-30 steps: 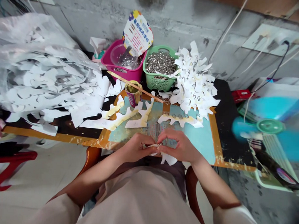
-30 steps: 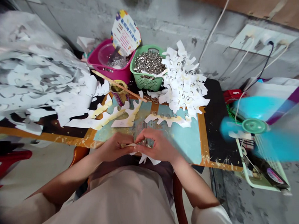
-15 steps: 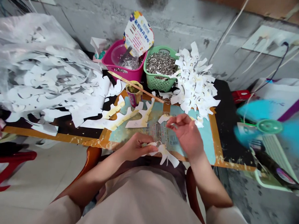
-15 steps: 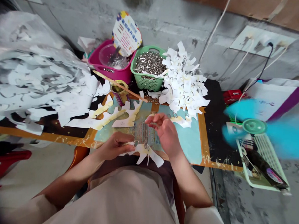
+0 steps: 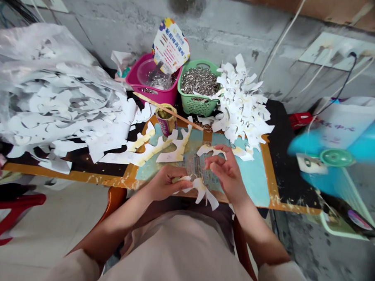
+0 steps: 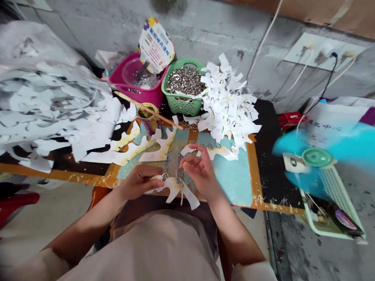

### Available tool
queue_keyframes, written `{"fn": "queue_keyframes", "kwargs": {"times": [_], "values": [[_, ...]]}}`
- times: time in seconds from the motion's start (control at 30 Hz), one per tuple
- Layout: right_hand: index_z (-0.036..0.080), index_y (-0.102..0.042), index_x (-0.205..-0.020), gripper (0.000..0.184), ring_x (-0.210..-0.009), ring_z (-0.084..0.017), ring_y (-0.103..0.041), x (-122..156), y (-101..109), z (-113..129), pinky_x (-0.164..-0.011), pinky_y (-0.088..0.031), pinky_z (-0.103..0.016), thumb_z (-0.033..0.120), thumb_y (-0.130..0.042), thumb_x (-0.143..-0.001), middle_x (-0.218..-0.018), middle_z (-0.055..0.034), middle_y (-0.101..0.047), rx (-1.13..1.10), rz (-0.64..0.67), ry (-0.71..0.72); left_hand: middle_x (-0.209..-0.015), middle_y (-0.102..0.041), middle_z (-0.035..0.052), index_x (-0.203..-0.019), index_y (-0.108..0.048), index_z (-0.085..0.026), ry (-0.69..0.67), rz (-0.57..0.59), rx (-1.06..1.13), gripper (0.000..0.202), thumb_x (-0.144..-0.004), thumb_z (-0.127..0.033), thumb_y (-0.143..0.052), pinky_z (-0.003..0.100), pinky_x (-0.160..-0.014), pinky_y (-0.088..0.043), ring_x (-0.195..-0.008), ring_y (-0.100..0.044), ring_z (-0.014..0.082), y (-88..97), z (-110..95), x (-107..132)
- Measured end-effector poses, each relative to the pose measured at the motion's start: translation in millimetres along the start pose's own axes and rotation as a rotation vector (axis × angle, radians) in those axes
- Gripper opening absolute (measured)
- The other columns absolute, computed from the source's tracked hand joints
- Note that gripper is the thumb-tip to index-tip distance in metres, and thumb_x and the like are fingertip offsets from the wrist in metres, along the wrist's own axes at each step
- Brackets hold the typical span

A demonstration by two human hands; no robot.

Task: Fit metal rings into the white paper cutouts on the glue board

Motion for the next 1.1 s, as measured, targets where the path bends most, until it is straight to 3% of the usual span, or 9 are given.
{"fn": "queue_keyframes", "kwargs": {"times": [0.07, 0.17, 0.27, 0.37, 0.5, 0.67, 0.8, 0.93, 1.1], "values": [[0.032, -0.039, -0.129, 0.049, -0.099, -0.02, -0.062, 0.3, -1.0, 0.5, -0.086, -0.05, -0.035, 0.045, -0.064, -0.089, -0.098, -0.0033, -0.065, 0.059, 0.102, -0.022, -0.054, -0.041, -0.0044, -0.058, -0.051, -0.015, -0.006, -0.013, -0.001, 0.043, -0.092, -0.04, -0.062, 0.023, -0.051, -0.028, -0.051, -0.034, 0.0071, 2.9, 0.4, -0.1], [0.029, -0.042, -0.131, 0.048, -0.094, -0.02, -0.063, 5.8, -3.0, 9.2, -0.082, -0.051, -0.034, 0.041, -0.063, -0.089, -0.09, -0.0024, -0.063, 0.205, 0.211, -0.009, -0.052, -0.037, -0.0054, -0.056, -0.051, -0.014, 0.018, -0.044, 0.014, 0.044, -0.089, -0.04, -0.065, 0.023, -0.05, -0.025, -0.051, -0.033, 0.0064, 2.4, 1.3, -2.3], [0.029, -0.042, -0.134, 0.046, -0.085, -0.019, -0.061, 14.7, 0.9, 28.1, -0.084, -0.05, -0.036, 0.033, -0.059, -0.091, -0.09, -0.0026, -0.06, 0.441, 0.121, 0.1, -0.052, -0.038, -0.0065, -0.068, -0.061, -0.014, 0.124, -0.118, 0.083, 0.035, -0.085, -0.043, -0.069, 0.022, -0.048, -0.024, -0.049, -0.032, 0.0061, -5.2, 7.9, -4.1], [0.029, -0.042, -0.139, 0.047, -0.091, -0.023, -0.06, 21.0, 9.3, 36.7, -0.088, -0.05, -0.04, 0.03, -0.054, -0.093, -0.104, -0.0076, -0.06, 0.757, 0.064, 0.184, -0.049, -0.036, -0.011, -0.107, -0.062, -0.016, 0.289, -0.216, 0.135, 0.04, -0.083, -0.047, -0.071, 0.02, -0.044, -0.02, -0.043, -0.027, 0.0057, -15.1, 23.4, 0.0], [0.024, -0.046, -0.135, 0.04, -0.118, -0.032, -0.052, 24.2, 20.2, 9.7, -0.099, -0.044, -0.049, 0.027, -0.045, -0.096, -0.126, -0.0153, -0.055, 1.067, -0.046, 0.204, -0.044, -0.033, -0.0122, -0.111, -0.06, -0.021, 0.419, -0.256, -0.19, 0.036, -0.086, -0.046, -0.065, 0.02, -0.046, -0.022, -0.04, -0.031, 0.0085, -18.9, 45.4, 15.7], [0.023, -0.051, -0.129, 0.036, -0.109, -0.028, -0.058, 30.8, 9.8, -42.8, -0.092, -0.049, -0.043, 0.016, -0.043, -0.094, -0.113, -0.0108, -0.067, 1.018, 0.048, 0.195, -0.053, -0.054, -0.0032, -0.095, -0.07, -0.024, 0.481, -0.239, -0.625, 0.033, -0.083, -0.054, -0.067, 0.025, -0.055, -0.031, -0.051, -0.053, 0.0156, -12.7, 54.8, 32.2], [0.022, -0.054, -0.127, 0.036, -0.11, -0.031, -0.059, 28.5, 4.6, -61.1, -0.094, -0.047, -0.048, 0.016, -0.046, -0.093, -0.115, -0.0119, -0.068, 1.097, 0.094, 0.2, -0.054, -0.055, -0.0039, -0.097, -0.067, -0.021, 0.559, -0.274, -0.561, 0.047, -0.072, -0.061, -0.075, 0.025, -0.055, -0.033, -0.052, -0.055, 0.0172, -7.5, 56.6, 32.6], [0.024, -0.05, -0.131, 0.037, -0.115, -0.028, -0.058, 24.5, 14.0, -60.3, -0.098, -0.048, -0.046, 0.023, -0.049, -0.094, -0.123, -0.012, -0.064, 0.976, 0.022, 0.207, -0.05, -0.047, -0.008, -0.103, -0.06, -0.019, 0.618, -0.389, -0.396, 0.057, -0.069, -0.063, -0.075, 0.024, -0.05, -0.032, -0.047, -0.048, 0.0145, 4.5, 60.2, 32.6], [0.025, -0.048, -0.133, 0.038, -0.13, -0.029, -0.049, 20.7, 27.2, -58.9, -0.105, -0.044, -0.05, 0.028, -0.048, -0.095, -0.135, -0.0137, -0.054, 0.908, -0.093, 0.236, -0.083, -0.059, -0.0003, -0.11, -0.056, -0.019, 0.575, -0.533, -0.454, 0.063, -0.065, -0.057, -0.079, 0.025, -0.054, -0.039, -0.057, -0.051, 0.0124, 23.3, 61.8, 38.2]]}}
Point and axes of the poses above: each hand's wrist, its own x-axis away from the middle knuckle, its own y-axis out of the back of the hand, z = x × y, the point moved 2 cm from there along -x, towards the middle knuckle
